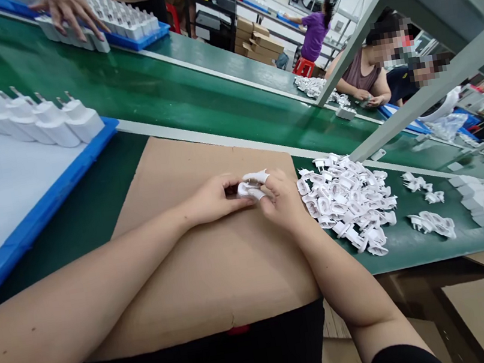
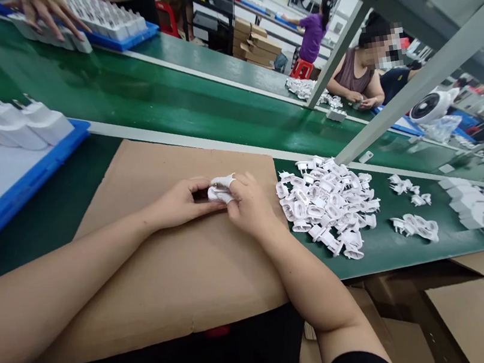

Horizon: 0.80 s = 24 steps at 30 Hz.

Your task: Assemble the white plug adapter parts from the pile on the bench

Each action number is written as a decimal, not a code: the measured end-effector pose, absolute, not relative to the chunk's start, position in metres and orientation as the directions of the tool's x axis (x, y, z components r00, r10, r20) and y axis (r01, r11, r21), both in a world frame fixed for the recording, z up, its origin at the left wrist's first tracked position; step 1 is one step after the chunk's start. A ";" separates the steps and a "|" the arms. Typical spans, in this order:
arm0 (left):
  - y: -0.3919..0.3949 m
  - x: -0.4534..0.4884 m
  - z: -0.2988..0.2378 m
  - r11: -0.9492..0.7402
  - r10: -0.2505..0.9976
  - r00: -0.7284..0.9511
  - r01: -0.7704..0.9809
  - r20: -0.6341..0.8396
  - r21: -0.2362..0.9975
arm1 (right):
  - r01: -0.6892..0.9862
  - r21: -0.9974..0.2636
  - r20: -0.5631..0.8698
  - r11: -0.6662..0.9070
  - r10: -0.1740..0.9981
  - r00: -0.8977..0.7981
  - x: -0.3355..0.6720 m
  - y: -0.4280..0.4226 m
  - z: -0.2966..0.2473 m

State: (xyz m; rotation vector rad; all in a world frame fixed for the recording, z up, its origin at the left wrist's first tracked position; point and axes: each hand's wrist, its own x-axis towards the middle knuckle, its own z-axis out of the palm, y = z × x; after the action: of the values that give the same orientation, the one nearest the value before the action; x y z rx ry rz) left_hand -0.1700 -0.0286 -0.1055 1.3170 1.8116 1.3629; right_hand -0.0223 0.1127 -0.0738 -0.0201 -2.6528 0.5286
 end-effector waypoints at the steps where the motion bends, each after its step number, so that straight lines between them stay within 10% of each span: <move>1: -0.029 -0.170 -0.106 0.024 0.906 -0.397 0.390 0.145 0.920 | -0.056 -0.362 0.405 0.931 0.103 -0.908 -0.023 0.112 -0.074; 24: -0.030 -0.153 -0.108 -0.032 0.875 -0.405 0.501 0.267 0.865 | 0.157 -0.431 0.328 0.888 0.317 -0.890 -0.031 0.103 -0.069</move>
State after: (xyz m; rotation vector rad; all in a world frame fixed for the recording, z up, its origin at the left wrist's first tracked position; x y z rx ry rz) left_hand -0.1528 -0.0304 -0.1082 1.4451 1.8889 1.4158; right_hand -0.0314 0.1028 -0.0693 -0.3486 -2.6609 0.5613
